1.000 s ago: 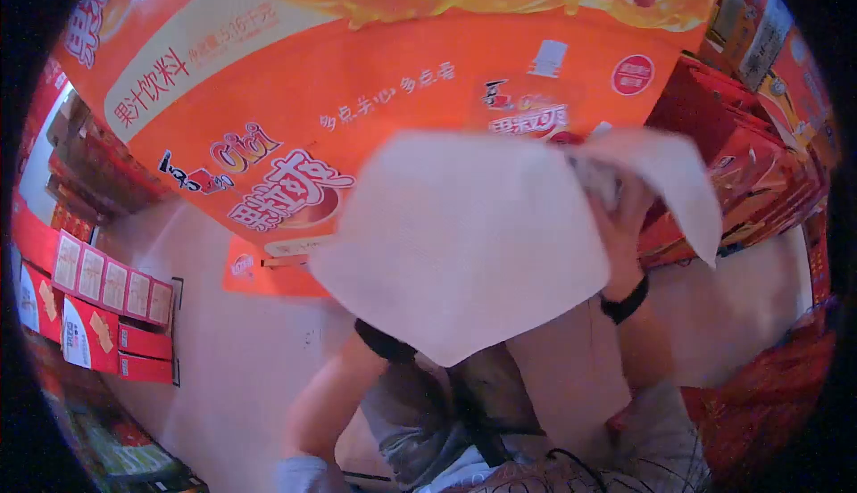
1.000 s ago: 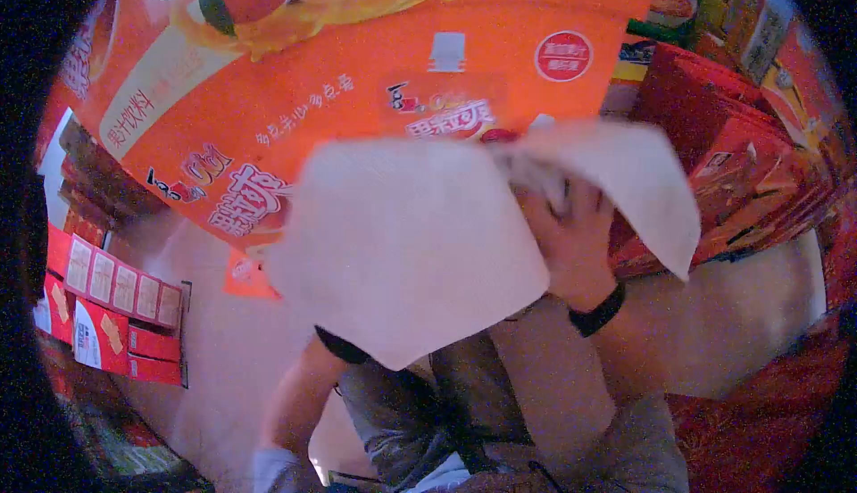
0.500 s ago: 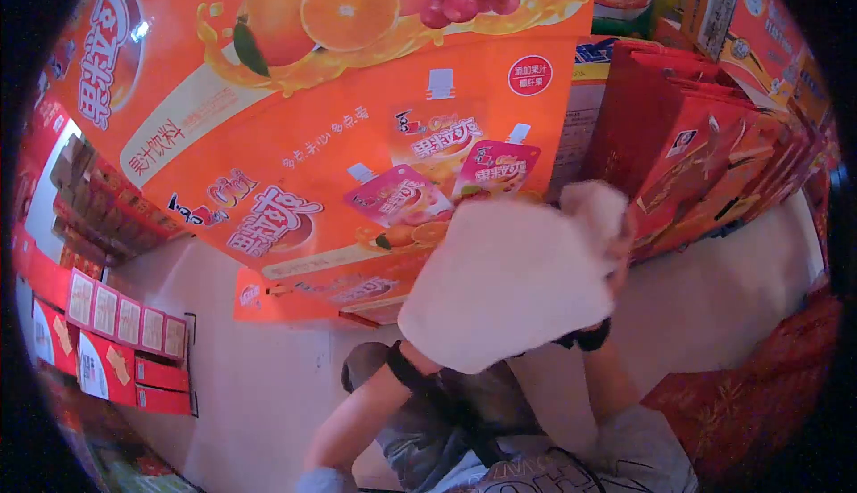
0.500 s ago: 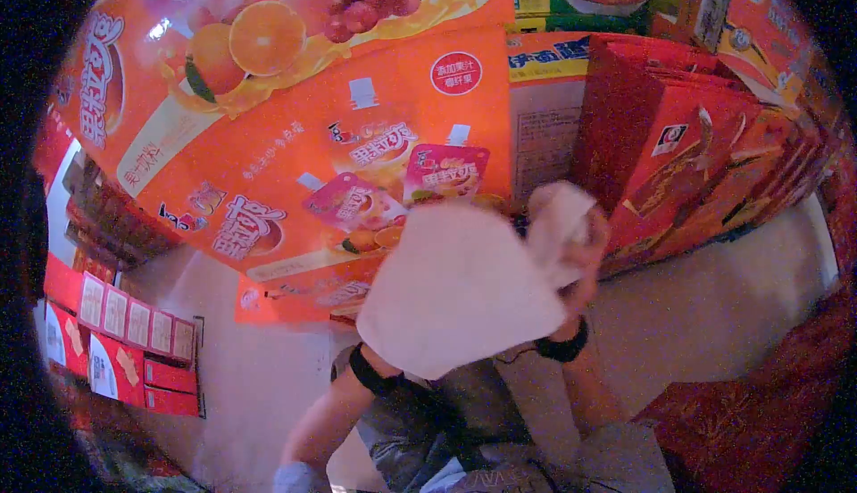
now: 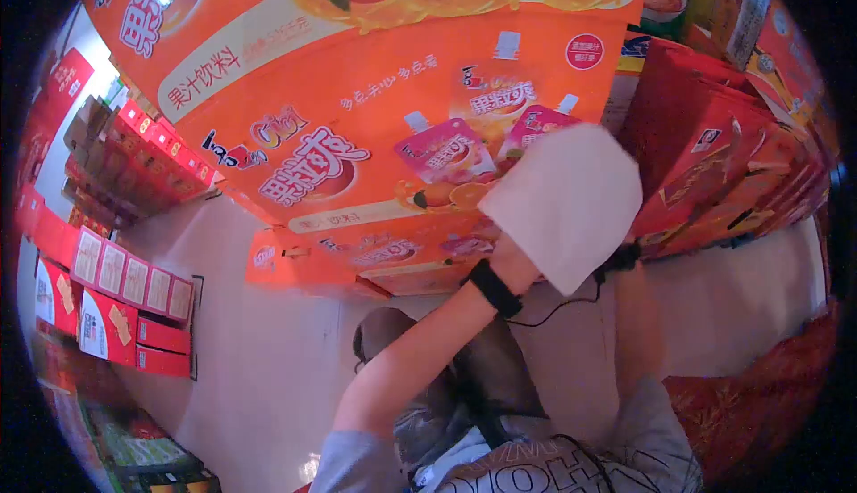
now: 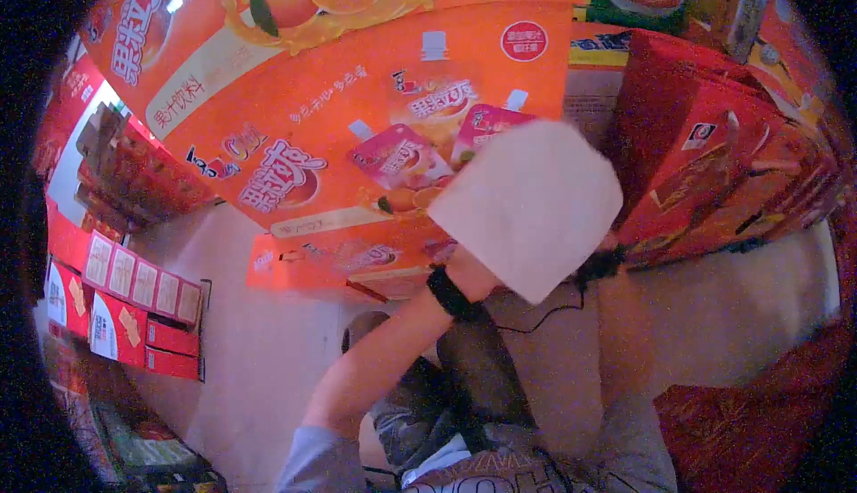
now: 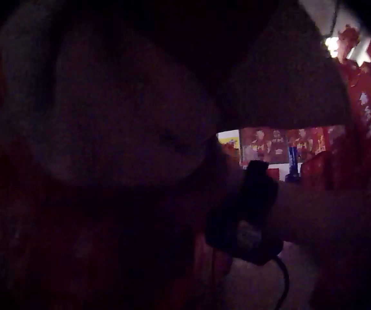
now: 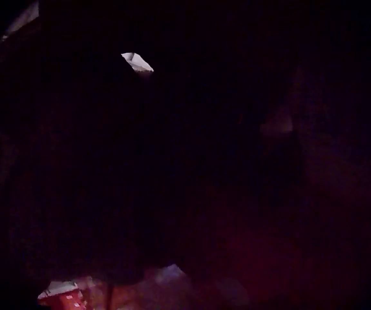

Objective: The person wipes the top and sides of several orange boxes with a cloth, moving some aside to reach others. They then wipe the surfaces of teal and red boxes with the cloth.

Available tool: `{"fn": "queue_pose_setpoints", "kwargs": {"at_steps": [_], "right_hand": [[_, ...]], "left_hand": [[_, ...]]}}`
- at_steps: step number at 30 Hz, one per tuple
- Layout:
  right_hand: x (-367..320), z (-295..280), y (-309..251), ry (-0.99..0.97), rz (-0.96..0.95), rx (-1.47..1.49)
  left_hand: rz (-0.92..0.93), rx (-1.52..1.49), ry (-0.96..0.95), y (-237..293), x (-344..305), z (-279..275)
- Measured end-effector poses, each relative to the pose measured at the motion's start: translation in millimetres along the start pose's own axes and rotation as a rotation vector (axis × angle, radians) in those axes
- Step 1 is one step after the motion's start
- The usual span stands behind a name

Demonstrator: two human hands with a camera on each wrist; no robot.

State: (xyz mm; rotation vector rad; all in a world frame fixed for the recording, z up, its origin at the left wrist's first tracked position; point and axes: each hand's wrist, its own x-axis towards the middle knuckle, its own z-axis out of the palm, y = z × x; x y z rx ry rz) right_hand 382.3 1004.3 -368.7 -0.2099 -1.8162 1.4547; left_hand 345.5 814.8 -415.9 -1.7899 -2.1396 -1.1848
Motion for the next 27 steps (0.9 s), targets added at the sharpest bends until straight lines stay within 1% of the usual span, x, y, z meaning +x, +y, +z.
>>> {"fn": "queue_pose_setpoints", "kwargs": {"at_steps": [1,2,3,4,7,9,12,14,15,17,18,21,22,24,26,27], "right_hand": [[-10.1,2.6,8.8,0.027,0.01,-0.003],[-21.3,5.8,18.6,0.055,0.019,-0.006],[-32.7,9.3,27.8,0.08,0.029,-0.014],[-45.5,12.2,38.9,0.106,0.046,-0.019],[-82.2,23.4,74.8,0.163,0.111,-0.044],[-105.0,33.0,97.0,0.191,0.162,-0.062],[-143.4,46.7,124.7,0.241,0.218,-0.082],[-172.5,54.4,133.5,0.278,0.156,-0.044],[-176.9,61.0,127.8,0.298,0.111,-0.008],[-180.5,60.9,118.9,0.25,-0.096,-0.284],[-179.0,59.2,103.3,0.226,-0.203,-0.42],[-170.0,77.6,26.8,0.121,-0.51,-0.49],[-165.1,85.2,16.8,0.087,-0.513,-0.401],[-139.0,103.9,-11.8,0.022,-0.546,-0.345],[-112.2,134.8,-53.5,0.034,-0.615,-0.372],[-107.6,150.0,-65.7,0.021,-0.625,-0.405]], "left_hand": [[-0.027,-0.103,0.015,-18.9,-20.1,16.1],[-0.057,-0.11,-0.009,-35.5,-38.3,26.1],[-0.087,-0.117,-0.032,-52.0,-56.2,35.9],[-0.125,-0.029,-0.101,-66.2,-76.2,38.8],[-0.286,-0.049,-0.055,-91.7,-116.7,63.5],[-0.344,-0.073,-0.017,-99.2,-122.4,61.5],[-0.371,-0.13,0.063,-97.1,-112.3,45.4],[-0.399,-0.162,0.125,-93.9,-115.6,37.3],[-0.418,-0.177,0.154,-93.2,-121.2,33.4],[-0.484,-0.213,0.224,-89.7,-140.8,26.8],[-0.522,-0.23,0.264,-87.2,-153.3,22.1],[-0.624,-0.262,0.412,-79.3,-193.1,-15.8],[-0.638,-0.253,0.474,-77.4,-203.1,-38.8],[-0.629,-0.22,0.61,-79.0,-208.6,-90.3],[-0.592,-0.209,0.731,-86.2,-202.0,-142.6],[-0.566,-0.208,0.778,-94.5,-193.7,-165.8]]}}
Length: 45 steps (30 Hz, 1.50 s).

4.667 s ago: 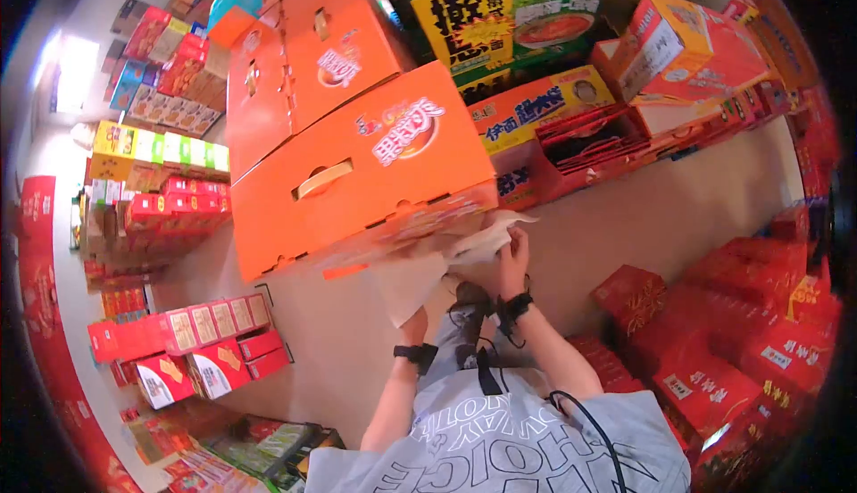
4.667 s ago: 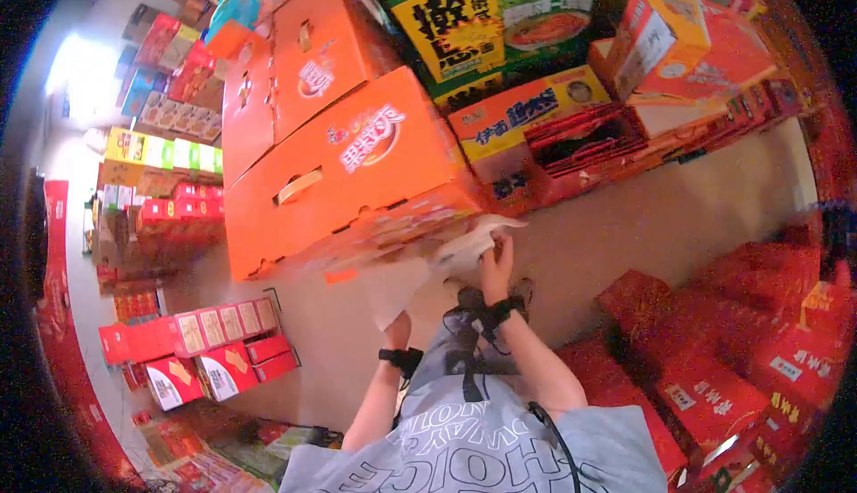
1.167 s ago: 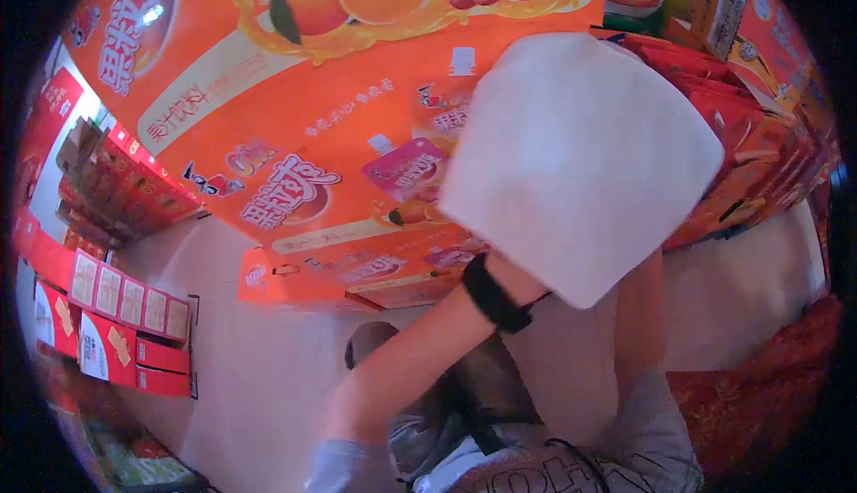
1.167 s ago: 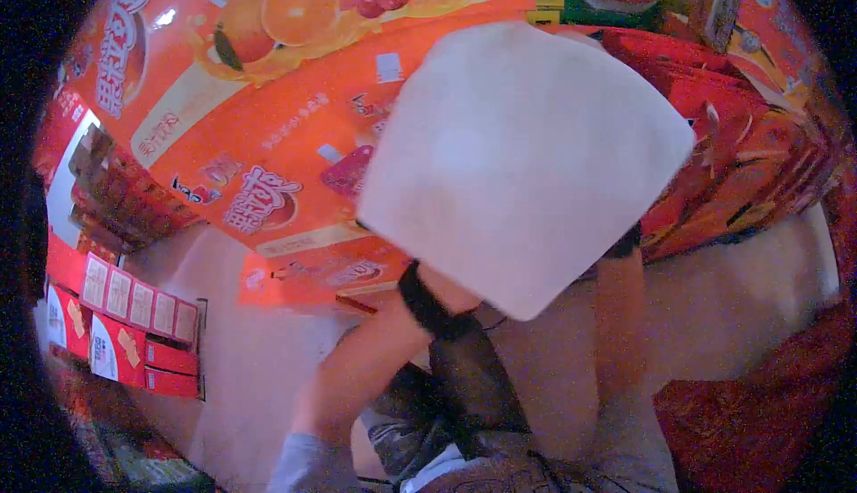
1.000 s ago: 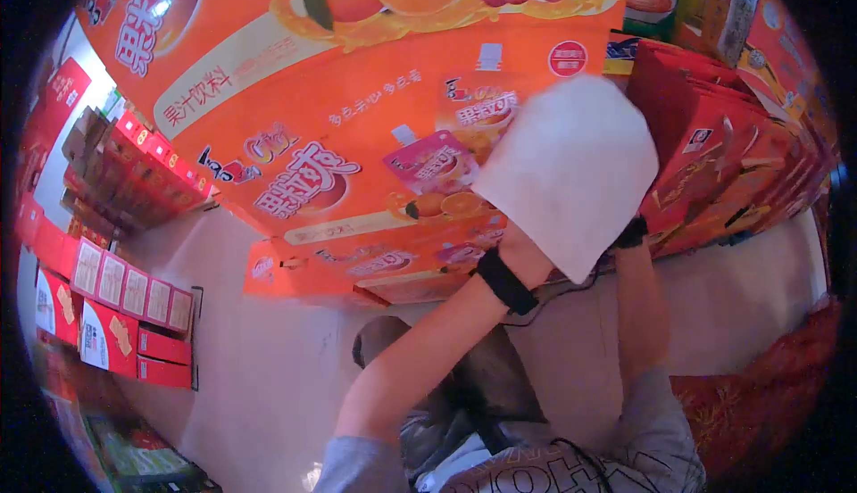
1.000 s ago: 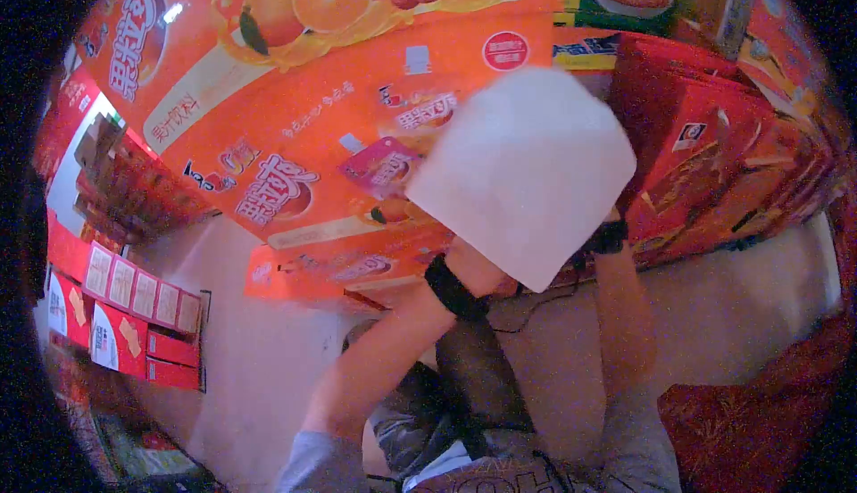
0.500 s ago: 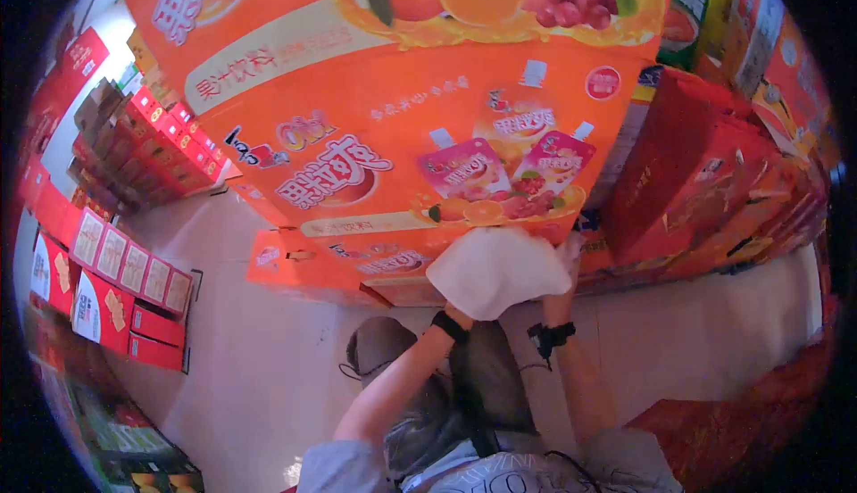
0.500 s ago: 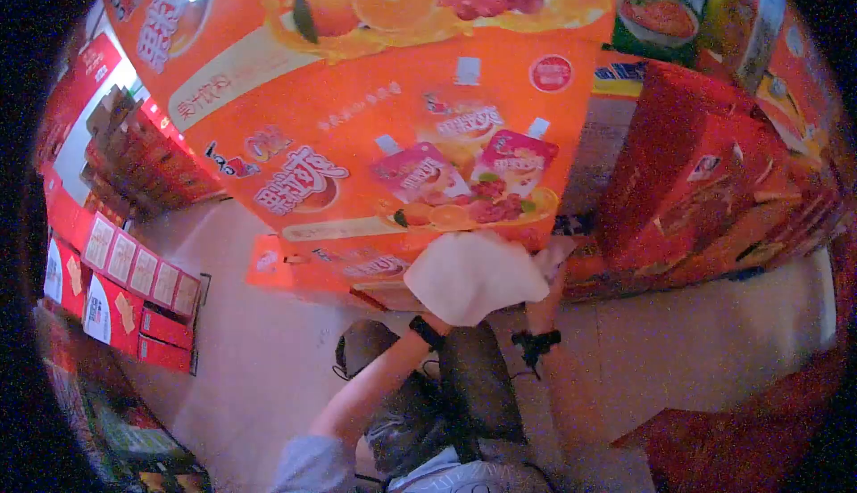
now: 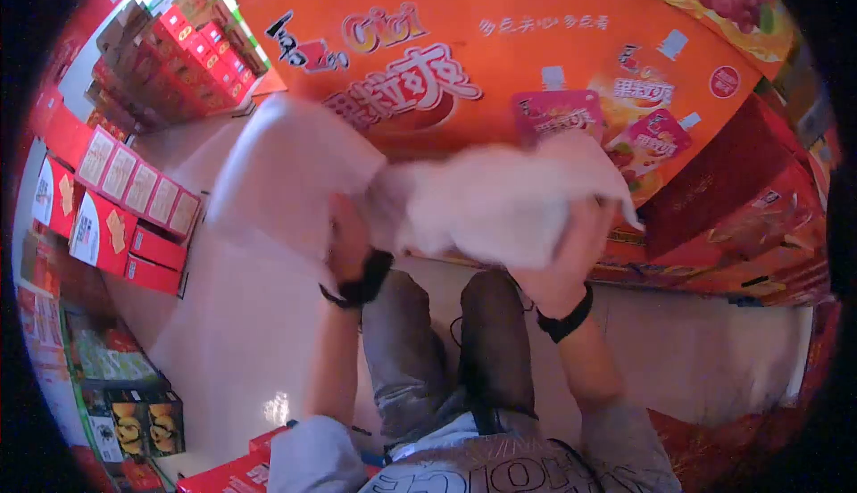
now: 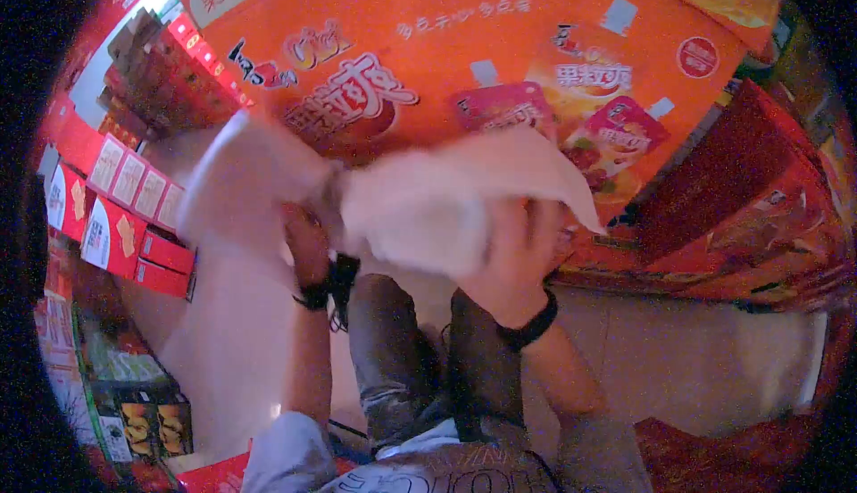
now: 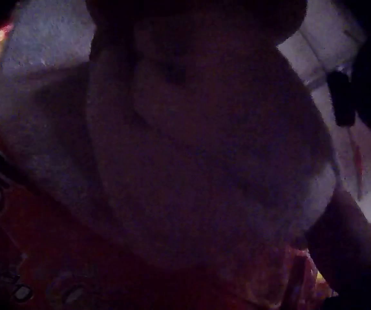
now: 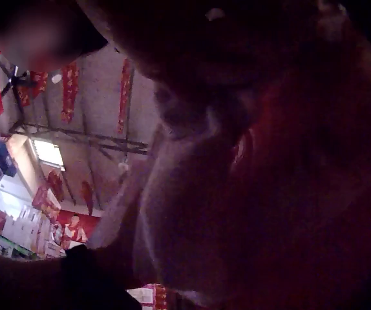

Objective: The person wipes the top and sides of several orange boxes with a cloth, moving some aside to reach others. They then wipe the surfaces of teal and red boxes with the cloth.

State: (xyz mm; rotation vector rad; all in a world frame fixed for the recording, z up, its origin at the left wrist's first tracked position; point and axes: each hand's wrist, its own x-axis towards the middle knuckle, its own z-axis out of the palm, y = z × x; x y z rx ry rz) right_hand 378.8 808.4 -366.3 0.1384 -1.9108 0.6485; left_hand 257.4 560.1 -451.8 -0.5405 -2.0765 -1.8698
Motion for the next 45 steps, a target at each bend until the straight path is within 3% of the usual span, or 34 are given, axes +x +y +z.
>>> {"fn": "queue_pose_setpoints", "kwargs": {"at_steps": [3,5,7,9,12,15,17,19,21,22,24,27,29,31,32,34,35,37,38,40,42,45], "right_hand": [[21.8,25.0,-26.0,-0.218,-0.006,-0.113],[-4.3,58.8,-12.0,-0.31,0.035,-0.045],[-35.5,86.8,1.5,-0.394,0.068,-0.033],[-69.0,97.3,7.2,-0.468,0.086,-0.079],[-116.0,114.5,25.1,-0.669,0.25,-0.02],[-156.0,124.9,51.3,-0.435,0.019,0.216],[-190.3,140.5,58.9,-0.496,0.289,0.379],[-203.9,153.8,63.3,-0.629,0.385,0.345],[-205.5,159.5,66.4,-0.768,0.289,0.199],[-206.2,159.1,66.8,-0.798,0.232,0.17],[-211.4,148.4,69.7,-0.709,0.089,0.277],[-224.3,124.9,66.7,-0.473,0.221,0.173],[-166.7,82.9,48.1,-0.455,0.302,0.353],[-152.7,58.4,53.4,-0.402,0.245,0.246],[-145.7,46.3,56.1,-0.373,0.219,0.191],[-155.1,43.3,73.2,-0.274,0.355,0.094],[-132.5,37.7,74.6,-0.248,0.285,-0.07],[-132.4,36.4,88.8,-0.267,0.319,0.042],[-136.0,37.1,96.5,-0.275,0.334,0.1],[-157.3,38.5,110.8,-0.285,0.278,0.013],[-192.3,40.4,125.4,-0.317,0.337,-0.011],[-266.7,44.1,149.1,-0.349,0.619,0.057]], "left_hand": [[-0.079,-0.212,0.117,7.6,38.1,-4.1],[-0.224,-0.475,0.244,16.9,38.3,8.3],[-0.243,-0.327,0.297,3.5,22.8,15.6],[-0.125,-0.284,0.312,-43.4,13.7,18.1],[-0.268,-0.292,0.234,-114.2,-4.5,21.5],[-0.684,-0.265,0.114,-161.6,-23.4,9.4],[-0.854,-0.14,-0.062,-184.8,-32.6,-13.3],[-0.896,-0.044,-0.094,-169.7,-31.1,-13.6],[-0.861,-0.027,0.055,-99.7,-24.4,10.1],[-0.852,-0.041,0.033,-89.3,-24.7,9.7],[-0.833,-0.072,-0.009,-74.9,-26.7,10.2],[-0.766,-0.215,0.024,-46.4,-35.0,9.3],[-0.562,-0.282,0.202,-4.6,-34.0,25.8],[-0.374,-0.344,0.439,1.2,-36.7,43.1],[-0.298,-0.097,0.422,-24.5,-47.4,54.2],[-0.127,0.392,0.375,-114.7,-88.2,81.5],[-0.039,0.599,0.275,-116.6,-95.2,92.1],[0.176,0.957,0.044,-94.3,-100.8,113.6],[-0.061,0.758,-0.057,-77.4,-105.1,130.2],[-0.345,0.441,-0.169,-67.4,-120.0,157.2],[-0.468,0.218,-0.193,-71.8,-142.0,171.4],[-0.334,0.134,-0.257,-84.2,-167.8,179.2]]}}
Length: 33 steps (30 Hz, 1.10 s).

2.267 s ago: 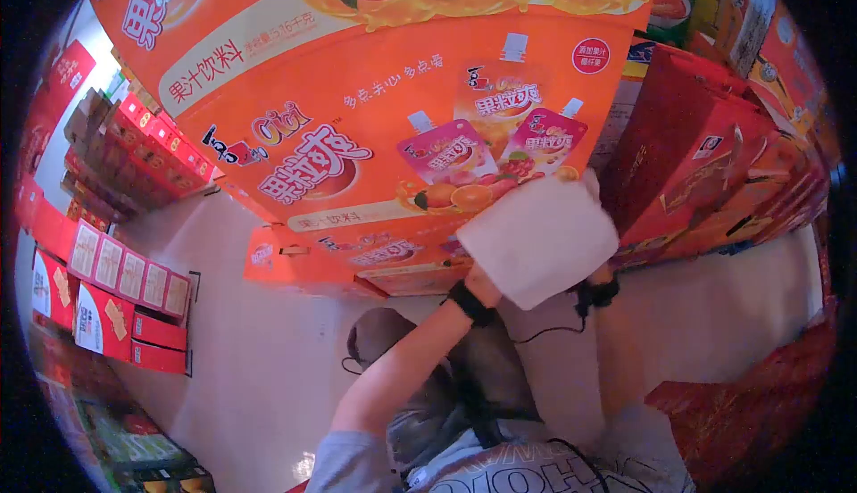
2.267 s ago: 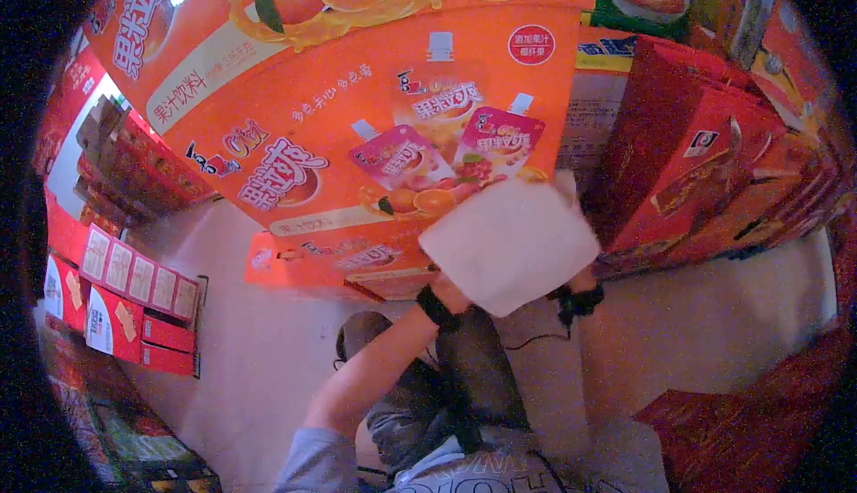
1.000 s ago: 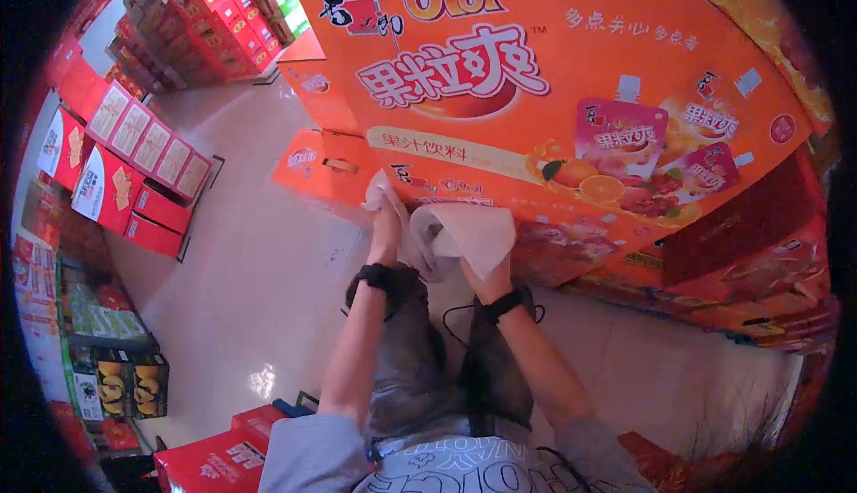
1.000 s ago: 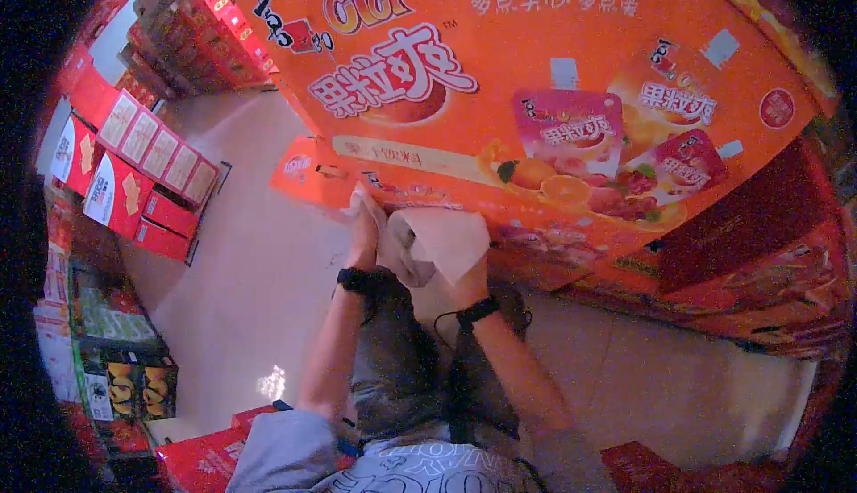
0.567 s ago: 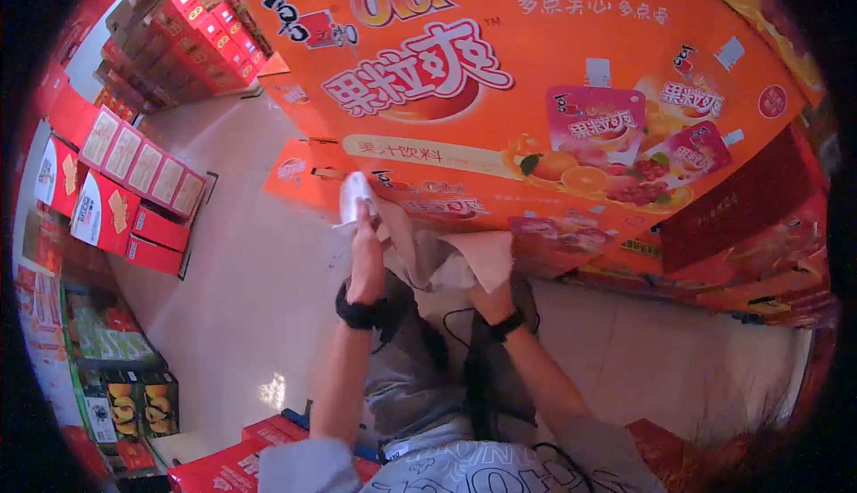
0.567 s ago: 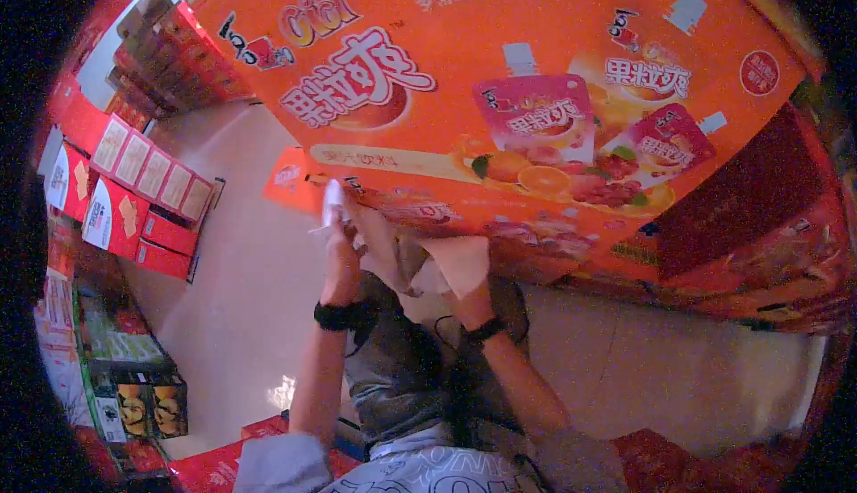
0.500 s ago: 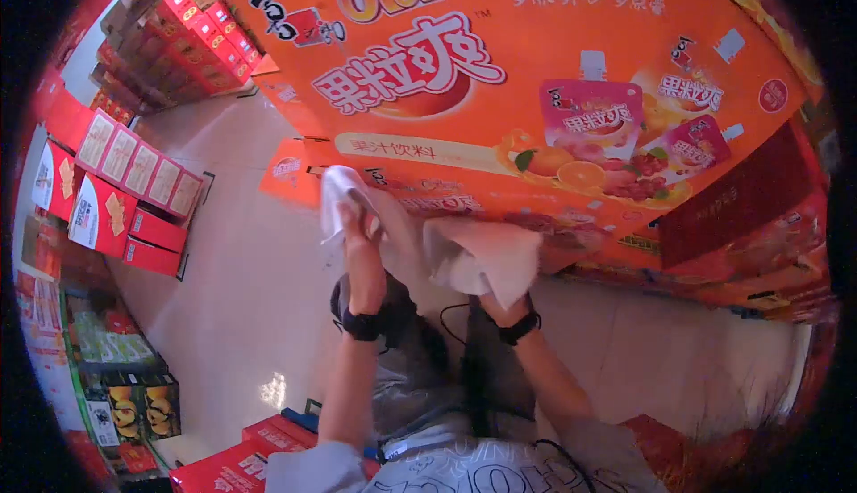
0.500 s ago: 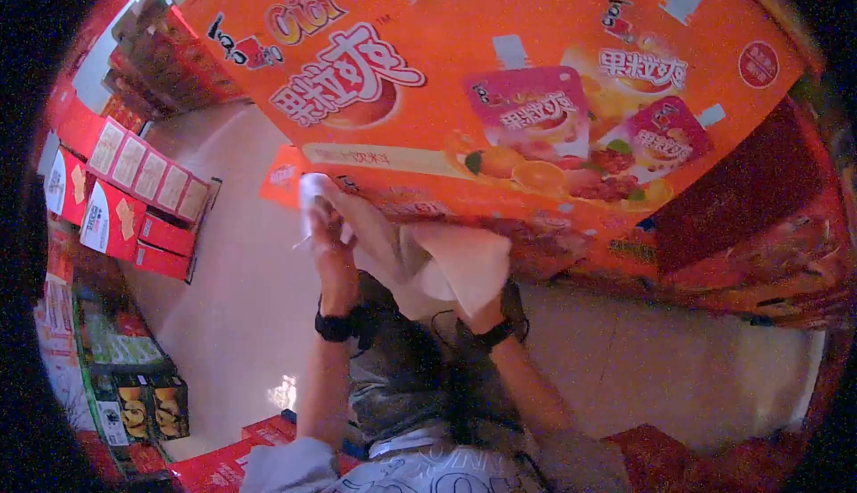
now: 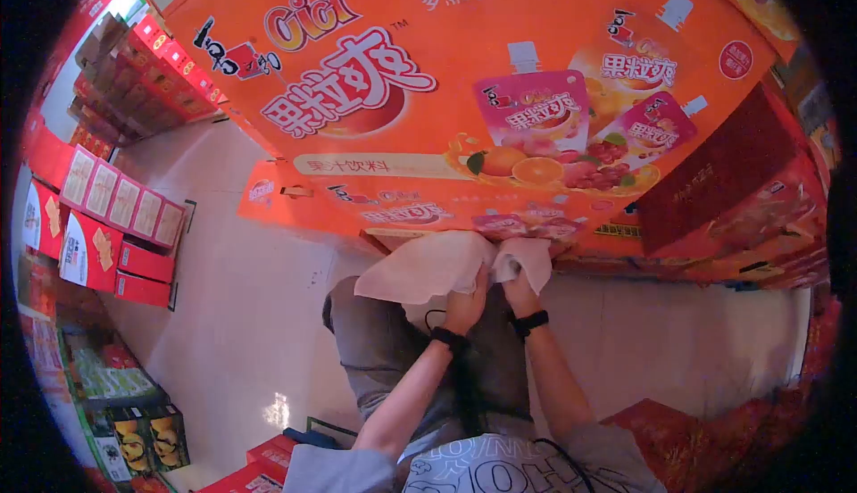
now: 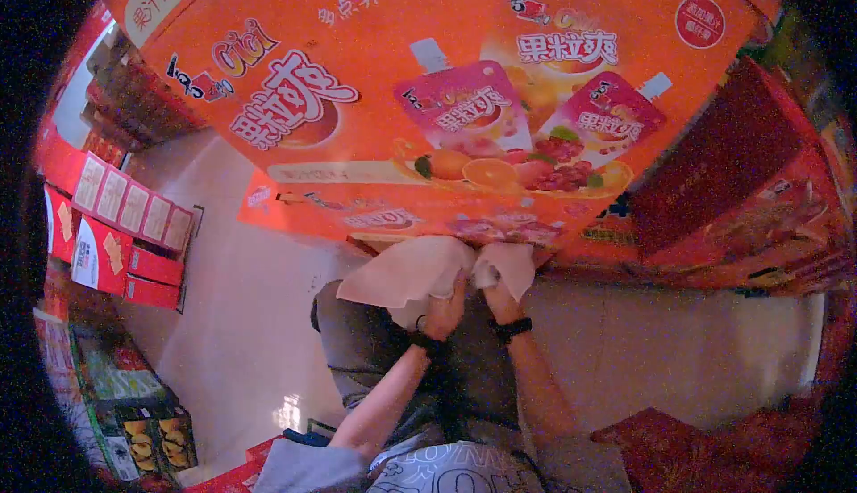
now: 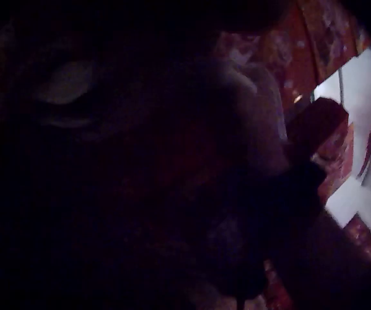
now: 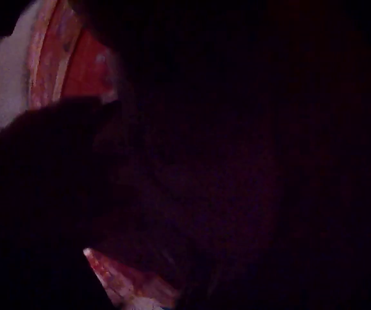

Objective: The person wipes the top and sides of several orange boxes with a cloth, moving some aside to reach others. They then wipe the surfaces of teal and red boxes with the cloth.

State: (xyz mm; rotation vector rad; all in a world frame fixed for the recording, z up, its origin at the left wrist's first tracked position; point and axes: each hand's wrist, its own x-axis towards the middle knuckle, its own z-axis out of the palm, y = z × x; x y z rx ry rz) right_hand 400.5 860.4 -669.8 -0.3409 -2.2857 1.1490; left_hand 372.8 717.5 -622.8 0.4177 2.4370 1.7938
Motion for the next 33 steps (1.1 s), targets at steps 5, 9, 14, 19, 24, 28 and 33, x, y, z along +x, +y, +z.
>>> {"fn": "queue_pose_setpoints", "kwargs": {"at_steps": [5,9,14,19,24,28,33], "right_hand": [[-9.9,-52.0,-9.1,0.382,0.053,0.395],[47.0,-140.3,-78.0,0.663,-0.184,0.299],[114.3,-187.7,-125.7,0.573,-0.213,0.323],[153.1,-190.3,-123.4,0.339,-0.055,0.385],[142.5,-180.8,-94.6,0.316,0.042,0.38],[97.7,-149.6,-52.7,0.35,0.139,0.355],[65.9,-128.3,-50.3,0.446,0.111,0.294]], "left_hand": [[-0.321,-0.337,0.178,-21.9,-26.2,-33.4],[-0.009,-0.758,0.455,72.9,13.6,-132.0],[0.317,-0.631,0.847,105.6,86.6,-209.0],[0.293,-0.487,0.622,112.1,146.4,-231.0],[0.305,-0.131,0.517,80.8,163.4,-246.6],[0.226,-0.126,0.434,19.0,149.3,-222.4],[0.116,-0.245,0.472,47.1,83.9,-196.1]]}}
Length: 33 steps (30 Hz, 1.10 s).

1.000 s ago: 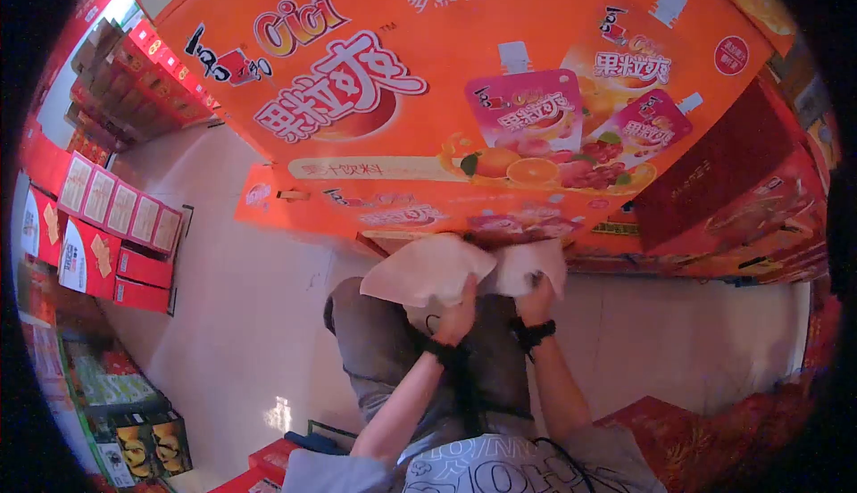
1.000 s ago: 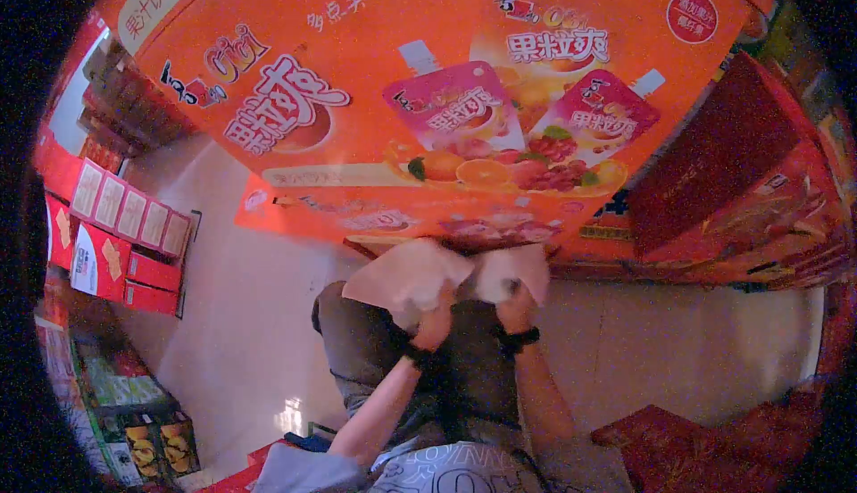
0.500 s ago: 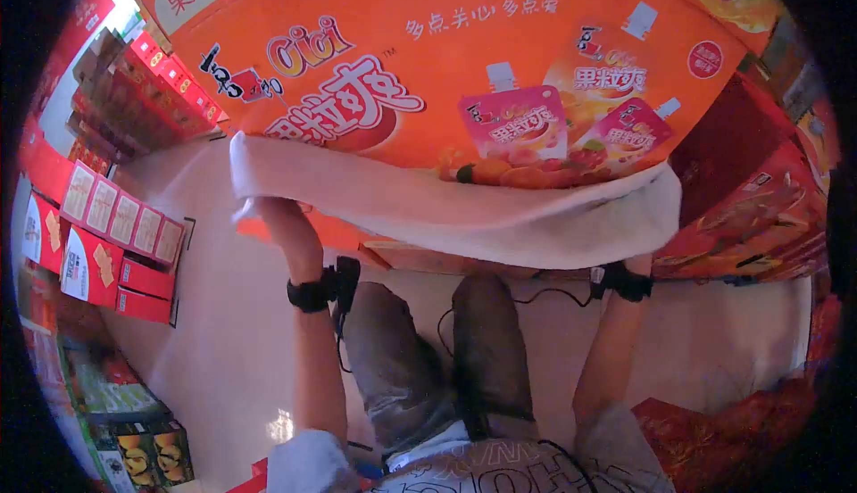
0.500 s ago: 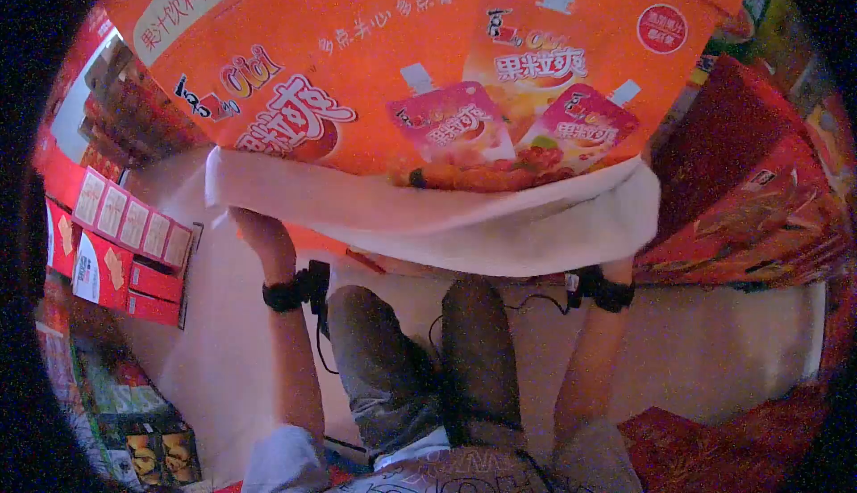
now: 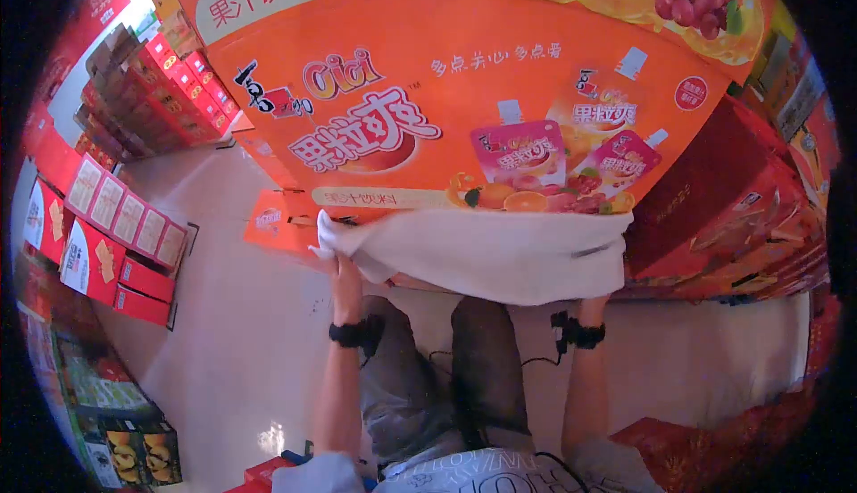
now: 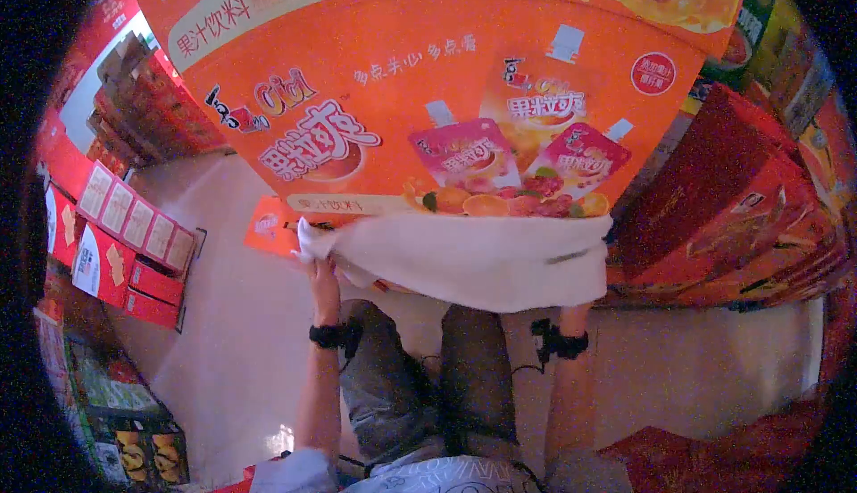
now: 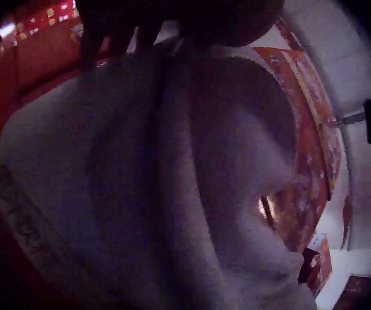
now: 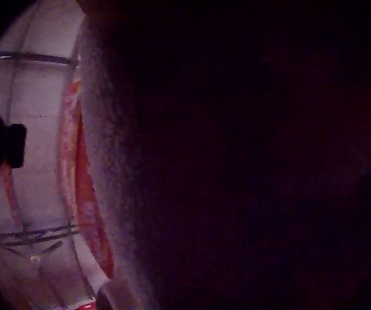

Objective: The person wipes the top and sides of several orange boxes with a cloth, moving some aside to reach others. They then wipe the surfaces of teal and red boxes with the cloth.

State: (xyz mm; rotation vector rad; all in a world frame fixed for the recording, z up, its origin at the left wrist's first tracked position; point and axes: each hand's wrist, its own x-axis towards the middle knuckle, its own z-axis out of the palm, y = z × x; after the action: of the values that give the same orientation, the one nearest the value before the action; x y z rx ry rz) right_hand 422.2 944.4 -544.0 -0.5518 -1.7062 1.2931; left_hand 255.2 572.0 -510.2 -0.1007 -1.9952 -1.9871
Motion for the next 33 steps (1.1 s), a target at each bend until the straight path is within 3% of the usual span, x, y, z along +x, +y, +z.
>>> {"fn": "queue_pose_setpoints", "kwargs": {"at_steps": [2,3,5,8,9,11,13,16,18,20,22,24,26,28,33], "right_hand": [[-5.4,6.8,-36.1,0.051,-0.154,-0.023],[-8.6,14.9,-60.5,0.048,-0.256,-0.021],[-19.2,40.2,-111.5,-0.009,-0.445,0.013],[-41.9,94.7,-176.5,-0.316,-0.657,0.144],[-50.6,115.0,-192.0,-0.441,-0.692,0.195],[-66.0,150.4,-210.5,-0.668,-0.722,0.301],[-74.4,173.3,-206.5,-0.833,-0.677,0.348],[-74.7,176.0,-193.5,-1.039,-0.534,0.333],[-71.7,168.9,-202.2,-1.134,-0.459,0.246],[-63.1,155.8,-205.4,-1.08,-0.613,0.162],[-47.2,138.3,-198.3,-0.95,-0.755,0.061],[-27.5,115.9,-186.1,-0.749,-0.871,-0.051],[-9.4,100.0,-202.5,-0.477,-0.898,-0.35],[5.3,103.6,-206.3,-0.31,-0.845,-0.53],[9.4,122.0,-182.8,-0.261,-0.91,-0.801]], "left_hand": [[-0.045,-0.003,0.034,22.6,-16.9,-2.3],[0.133,0.018,0.008,27.0,-19.6,-7.3],[0.128,0.223,-0.013,2.9,-22.2,-41.3],[0.239,0.2,-0.062,-12.4,-45.7,-52.4],[0.374,0.391,-0.055,24.2,-53.4,-42.5],[0.308,0.294,-0.112,82.1,-74.8,-17.3],[-0.099,-0.279,-0.234,114.0,-93.7,2.9],[-0.27,-0.224,-0.233,107.5,-72.0,-10.6],[-0.13,-0.235,-0.064,85.2,-53.5,-24.5],[-0.063,-0.316,0.158,89.5,-21.5,-33.0],[0.033,-0.245,0.164,114.3,28.4,-52.6],[0.125,-0.222,0.155,154.9,64.9,-44.0],[0.07,-0.043,-0.091,176.0,98.9,-32.8],[0.254,-0.076,-0.073,168.9,118.6,-7.5],[-0.166,-0.427,-0.227,113.3,86.6,-11.7]]}}
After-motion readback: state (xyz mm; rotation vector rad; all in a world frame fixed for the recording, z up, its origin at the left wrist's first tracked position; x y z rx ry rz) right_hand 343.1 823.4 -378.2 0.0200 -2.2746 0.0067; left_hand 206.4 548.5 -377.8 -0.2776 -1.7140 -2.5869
